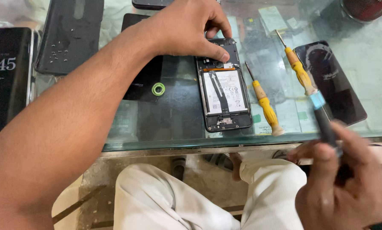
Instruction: The person uses a screwdriver and a plastic pry tool to work on the internal components of a disassembled smartphone. They repeatedly loosen and tighten screws near the bottom of the device and adjust small parts around the battery area.
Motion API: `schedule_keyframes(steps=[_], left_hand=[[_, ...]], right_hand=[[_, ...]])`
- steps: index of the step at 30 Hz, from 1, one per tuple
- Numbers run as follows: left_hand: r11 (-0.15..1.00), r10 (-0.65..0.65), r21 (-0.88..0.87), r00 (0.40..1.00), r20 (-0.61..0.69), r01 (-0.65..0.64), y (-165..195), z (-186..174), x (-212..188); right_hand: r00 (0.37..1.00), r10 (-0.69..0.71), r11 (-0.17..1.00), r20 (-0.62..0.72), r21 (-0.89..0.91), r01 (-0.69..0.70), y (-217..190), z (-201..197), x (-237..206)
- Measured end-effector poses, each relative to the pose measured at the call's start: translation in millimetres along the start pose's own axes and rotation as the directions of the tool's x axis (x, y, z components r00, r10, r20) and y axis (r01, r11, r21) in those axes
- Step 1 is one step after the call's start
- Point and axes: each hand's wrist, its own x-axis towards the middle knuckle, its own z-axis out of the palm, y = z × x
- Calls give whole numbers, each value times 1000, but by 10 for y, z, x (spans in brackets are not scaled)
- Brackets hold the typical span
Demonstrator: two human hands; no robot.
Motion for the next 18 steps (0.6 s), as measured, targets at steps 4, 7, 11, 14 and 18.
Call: schedule_keyframes(steps=[4, 7, 11, 14, 18], left_hand=[[999, -25, 23, 1000, 8, 25, 7, 3, -2], [1000, -14, 2, 1000, 15, 14, 19, -2, -2], [999, -31, 30, 999, 14, 31, 28, -5, 3], [1000, -10, 1, 1000, 21, 10, 20, -6, -4], [1000, 4, 20, 1000, 3, -4, 9, 13, -3]], right_hand=[[993, 2, 1000, 114, -5, -2, 42, -5, -390], [996, 5, 999, 85, 54, -10, 139, 50, -495], [998, 60, 992, 33, -115, -56, 190, 114, -504], [999, 37, 997, 14, -71, -36, 197, 155, -482], [998, -67, 998, 15, 2, 67, 228, 183, -445]])
